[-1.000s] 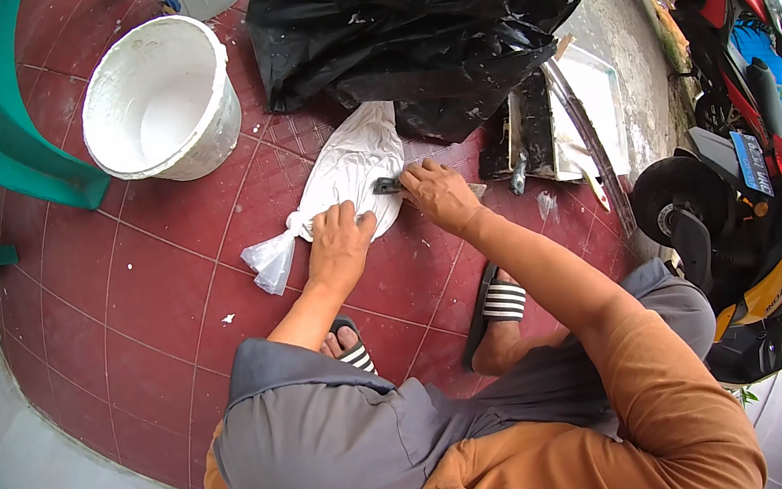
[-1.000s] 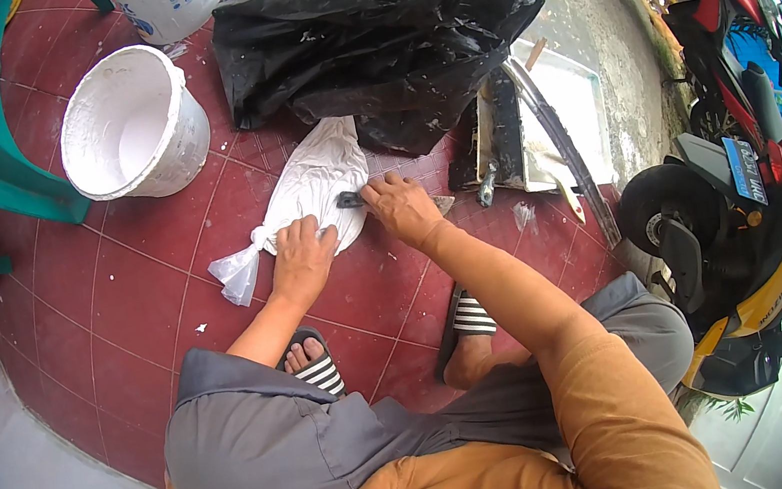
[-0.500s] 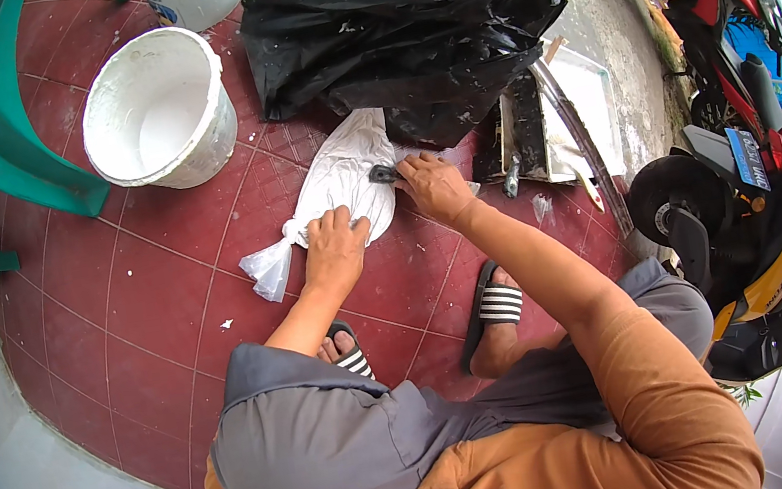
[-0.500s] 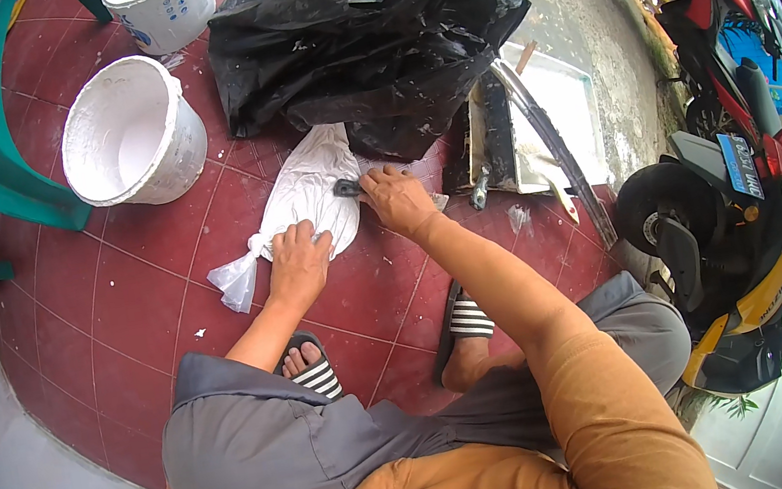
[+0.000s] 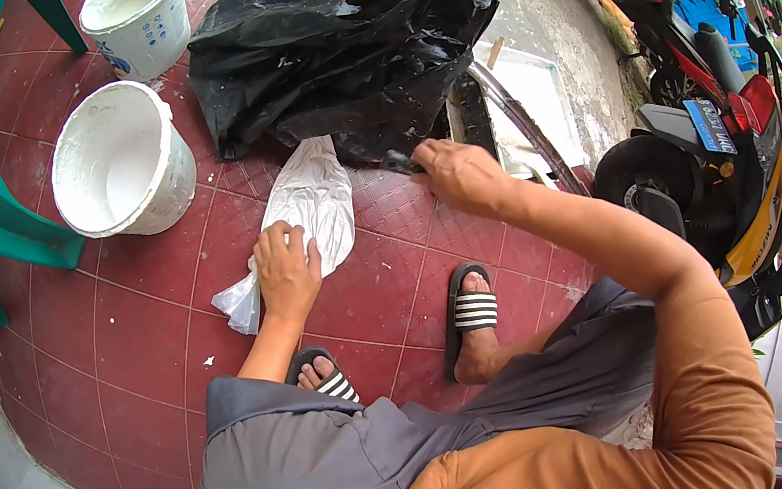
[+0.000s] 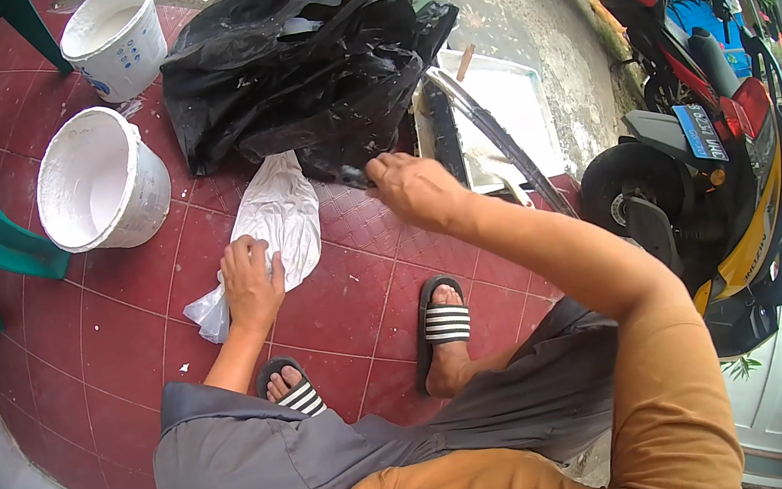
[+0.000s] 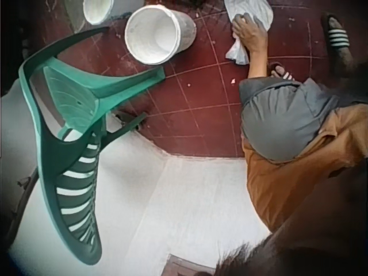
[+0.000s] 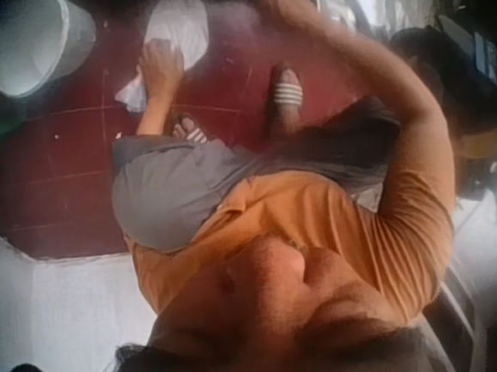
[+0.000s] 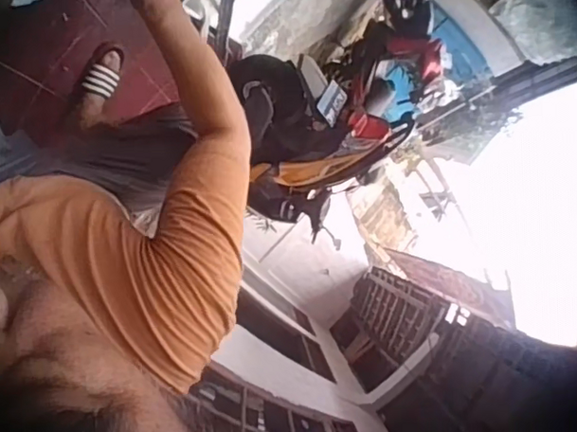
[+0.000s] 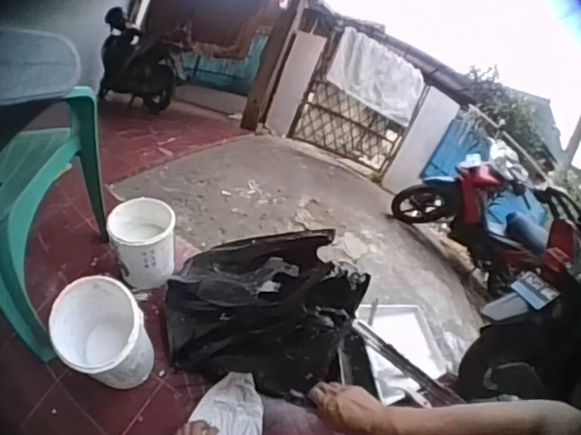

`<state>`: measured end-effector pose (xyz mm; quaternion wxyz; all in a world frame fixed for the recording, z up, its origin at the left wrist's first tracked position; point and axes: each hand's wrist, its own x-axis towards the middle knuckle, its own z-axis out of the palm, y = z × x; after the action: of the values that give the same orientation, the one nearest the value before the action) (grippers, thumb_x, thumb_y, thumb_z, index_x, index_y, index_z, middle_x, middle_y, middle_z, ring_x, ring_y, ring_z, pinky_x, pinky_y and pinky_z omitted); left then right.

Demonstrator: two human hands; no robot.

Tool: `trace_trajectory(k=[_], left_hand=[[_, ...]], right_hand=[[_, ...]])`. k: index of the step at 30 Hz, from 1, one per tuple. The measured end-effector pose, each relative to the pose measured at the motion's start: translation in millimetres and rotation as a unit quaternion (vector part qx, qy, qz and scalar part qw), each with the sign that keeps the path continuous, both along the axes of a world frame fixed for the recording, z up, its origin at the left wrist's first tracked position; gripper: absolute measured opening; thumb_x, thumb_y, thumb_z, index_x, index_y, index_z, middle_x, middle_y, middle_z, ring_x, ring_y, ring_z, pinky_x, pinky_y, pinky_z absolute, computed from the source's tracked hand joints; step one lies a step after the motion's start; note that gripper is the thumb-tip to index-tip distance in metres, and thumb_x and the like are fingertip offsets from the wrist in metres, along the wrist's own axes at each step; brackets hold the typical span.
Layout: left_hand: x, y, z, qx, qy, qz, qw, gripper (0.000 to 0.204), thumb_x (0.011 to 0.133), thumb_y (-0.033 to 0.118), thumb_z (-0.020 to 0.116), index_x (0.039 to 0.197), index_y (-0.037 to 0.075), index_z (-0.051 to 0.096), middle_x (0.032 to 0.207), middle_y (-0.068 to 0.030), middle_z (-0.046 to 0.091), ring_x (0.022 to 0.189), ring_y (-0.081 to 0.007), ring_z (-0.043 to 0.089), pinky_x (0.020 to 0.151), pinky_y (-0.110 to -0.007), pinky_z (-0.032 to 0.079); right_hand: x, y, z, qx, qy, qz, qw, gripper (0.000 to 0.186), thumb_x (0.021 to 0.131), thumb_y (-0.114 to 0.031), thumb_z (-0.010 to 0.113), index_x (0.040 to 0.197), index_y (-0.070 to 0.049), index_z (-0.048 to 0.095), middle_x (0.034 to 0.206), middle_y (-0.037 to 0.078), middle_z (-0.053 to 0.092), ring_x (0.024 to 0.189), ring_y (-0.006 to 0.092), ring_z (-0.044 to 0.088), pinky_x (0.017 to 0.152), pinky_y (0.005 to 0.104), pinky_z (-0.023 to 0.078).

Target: The person stirs a white substance in a bucket with a wooden stick and a brush. They rub a small black object with a plastic bag containing a white material and pour a green liquid from a cup into the bucket.

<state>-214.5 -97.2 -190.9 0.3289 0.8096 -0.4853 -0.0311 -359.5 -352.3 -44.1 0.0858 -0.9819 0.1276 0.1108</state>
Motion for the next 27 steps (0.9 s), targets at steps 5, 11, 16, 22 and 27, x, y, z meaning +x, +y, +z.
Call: trace_trajectory(k=[5, 11, 16, 22, 27], left_hand=[[23, -7, -5, 0.072, -0.004, 0.136, 0.988, 0.048, 0.086, 0.029, 0.072, 0.117, -0.003, 0.056, 0.114, -0.0201, 0.056, 0.109, -0.0376, 0.054, 0.093, -0.049, 0.043], [35, -22, -33, 0.080, 0.060, 0.097, 0.990, 0.036, 0.085, 0.029, 0.074, 0.104, 0.001, 0.060, 0.101, -0.0163, 0.060, 0.101, -0.0354, 0.058, 0.088, -0.048, 0.046], [50, -18, -24, 0.060, 0.096, 0.054, 0.992, 0.025, 0.083, 0.018, 0.073, 0.099, 0.003, 0.060, 0.101, -0.0160, 0.060, 0.098, -0.0369, 0.058, 0.084, -0.048, 0.049], [48, -26, -1, 0.014, 0.203, -0.036, 0.978, 0.017, 0.084, 0.009, 0.063, 0.093, 0.000, 0.052, 0.088, -0.0187, 0.057, 0.089, -0.0407, 0.059, 0.077, -0.048, 0.047], [39, -7, 9, 0.012, 0.322, -0.056, 0.945, 0.019, 0.082, 0.008, 0.062, 0.089, 0.000, 0.046, 0.084, -0.0194, 0.064, 0.074, -0.0399, 0.059, 0.071, -0.042, 0.049]], right_hand=[[-54, -88, 67, -0.085, -0.002, -0.218, 0.972, 0.027, 0.099, -0.027, 0.059, 0.106, -0.001, 0.055, 0.102, 0.024, 0.066, 0.094, 0.0441, 0.065, 0.081, 0.0489, 0.051], [-140, -236, 6, -0.126, 0.015, -0.381, 0.916, 0.037, 0.095, -0.032, 0.064, 0.110, 0.001, 0.059, 0.097, 0.031, 0.069, 0.095, 0.0485, 0.066, 0.083, 0.0524, 0.051], [-126, -247, -31, -0.096, 0.028, -0.384, 0.918, 0.031, 0.095, -0.033, 0.066, 0.103, -0.002, 0.063, 0.094, 0.026, 0.070, 0.091, 0.0428, 0.068, 0.082, 0.0475, 0.052], [-142, -254, -32, -0.080, 0.063, -0.383, 0.918, 0.034, 0.095, -0.036, 0.066, 0.108, -0.004, 0.066, 0.098, 0.024, 0.070, 0.098, 0.0406, 0.067, 0.087, 0.0457, 0.052], [-101, -193, 5, -0.234, -0.106, -0.276, 0.926, 0.028, 0.097, -0.032, 0.062, 0.099, -0.004, 0.062, 0.084, 0.020, 0.066, 0.087, 0.0388, 0.066, 0.079, 0.0475, 0.051]])
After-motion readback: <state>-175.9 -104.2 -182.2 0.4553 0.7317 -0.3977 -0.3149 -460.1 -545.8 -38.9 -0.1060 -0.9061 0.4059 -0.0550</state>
